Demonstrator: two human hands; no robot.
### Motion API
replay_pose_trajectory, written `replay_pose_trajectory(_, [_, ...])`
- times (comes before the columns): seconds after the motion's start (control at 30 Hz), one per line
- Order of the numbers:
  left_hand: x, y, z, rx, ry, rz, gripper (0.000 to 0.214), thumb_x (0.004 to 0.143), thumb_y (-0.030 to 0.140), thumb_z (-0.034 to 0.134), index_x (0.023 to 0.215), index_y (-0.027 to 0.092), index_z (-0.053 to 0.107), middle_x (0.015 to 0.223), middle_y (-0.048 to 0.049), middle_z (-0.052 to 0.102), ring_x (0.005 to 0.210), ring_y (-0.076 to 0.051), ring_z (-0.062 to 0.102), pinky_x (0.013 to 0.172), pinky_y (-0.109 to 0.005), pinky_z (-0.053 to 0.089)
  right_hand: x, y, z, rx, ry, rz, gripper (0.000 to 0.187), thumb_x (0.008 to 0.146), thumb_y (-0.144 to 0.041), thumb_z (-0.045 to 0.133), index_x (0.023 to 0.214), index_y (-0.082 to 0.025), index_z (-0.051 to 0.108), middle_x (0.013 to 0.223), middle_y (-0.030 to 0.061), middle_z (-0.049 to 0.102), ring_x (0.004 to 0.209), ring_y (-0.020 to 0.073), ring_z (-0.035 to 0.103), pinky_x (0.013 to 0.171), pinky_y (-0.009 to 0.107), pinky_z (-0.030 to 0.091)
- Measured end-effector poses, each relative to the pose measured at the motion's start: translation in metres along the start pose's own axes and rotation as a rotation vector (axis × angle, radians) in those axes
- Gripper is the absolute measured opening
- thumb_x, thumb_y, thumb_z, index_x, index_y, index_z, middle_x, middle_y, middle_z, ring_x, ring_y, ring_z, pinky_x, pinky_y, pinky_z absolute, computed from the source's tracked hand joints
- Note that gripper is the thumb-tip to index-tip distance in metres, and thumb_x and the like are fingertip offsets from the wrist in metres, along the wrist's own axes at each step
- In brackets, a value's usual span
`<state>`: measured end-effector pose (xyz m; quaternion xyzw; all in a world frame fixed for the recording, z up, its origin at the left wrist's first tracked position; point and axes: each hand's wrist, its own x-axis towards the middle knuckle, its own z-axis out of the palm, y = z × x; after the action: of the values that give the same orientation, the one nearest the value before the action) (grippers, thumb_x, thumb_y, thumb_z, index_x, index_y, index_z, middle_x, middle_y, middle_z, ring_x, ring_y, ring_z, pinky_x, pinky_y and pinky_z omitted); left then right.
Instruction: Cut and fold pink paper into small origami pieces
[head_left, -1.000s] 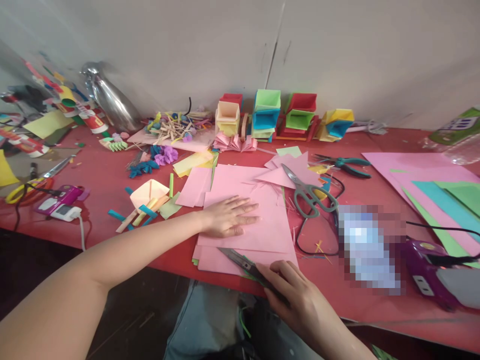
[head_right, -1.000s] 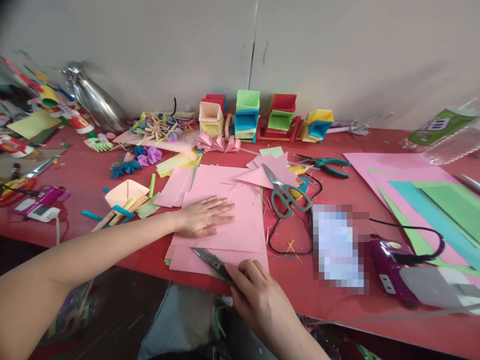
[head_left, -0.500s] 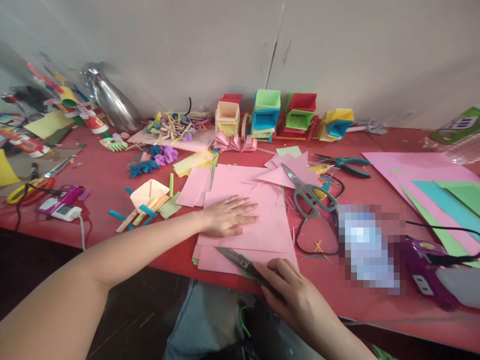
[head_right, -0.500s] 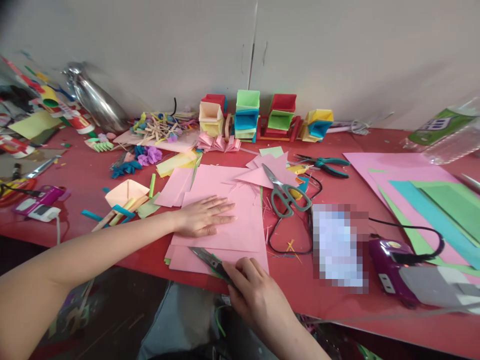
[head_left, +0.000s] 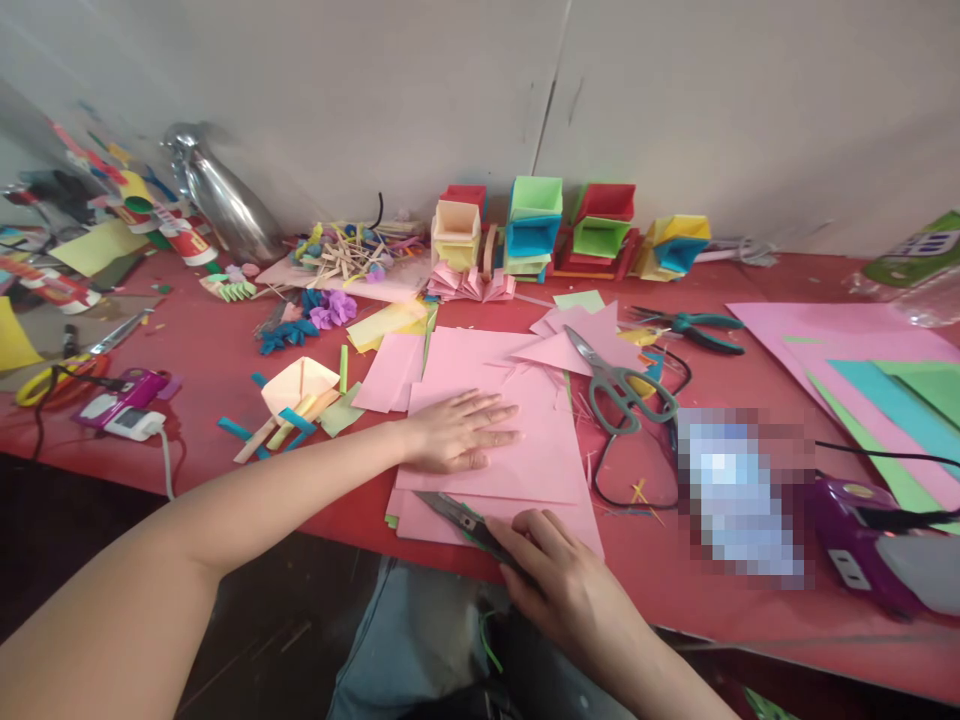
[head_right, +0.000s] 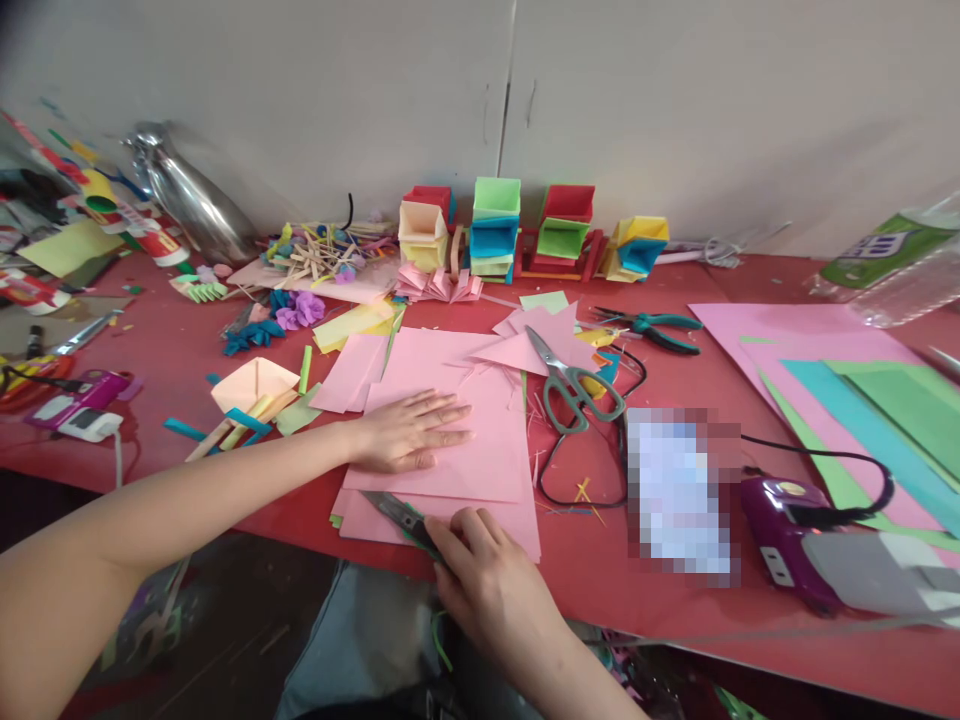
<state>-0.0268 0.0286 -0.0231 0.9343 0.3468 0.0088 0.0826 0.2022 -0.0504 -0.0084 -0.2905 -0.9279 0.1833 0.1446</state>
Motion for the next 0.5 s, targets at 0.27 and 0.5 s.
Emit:
replay_pose_trajectory(0.27, [0.0, 0.0, 0.001, -0.012, 0.011, 0.007, 0.055, 0.091, 0.045, 0.03, 0.141, 0.024, 0.026, 0.151, -0.0076, 0.013, 0.139, -0.025, 0.007, 0.111, -0.046, 0.007, 0.009, -0.006, 0.004, 0.016, -0.038, 0.003, 0.035, 0.077, -0.01, 0.049, 0.111, -0.013, 0.058, 0.086, 0.0091, 0.057, 0.077, 0.019, 0.057, 0.064, 0.032, 0.054])
replay_pose_trajectory(0.5, [0.001, -0.001, 0.0, -0.006, -0.009, 0.006, 0.055, 0.091, 0.044, 0.03, 0.141, 0.024, 0.025, 0.152, -0.0074, 0.012, 0.139, -0.025, 0.005, 0.111, -0.045, 0.005, 0.023, -0.019, 0.01, 0.034, -0.12, -0.01, 0.038, 0.075, -0.009, 0.05, 0.111, -0.014, 0.06, 0.086, 0.0096, 0.057, 0.08, 0.0227, 0.056, 0.066, 0.036, 0.052])
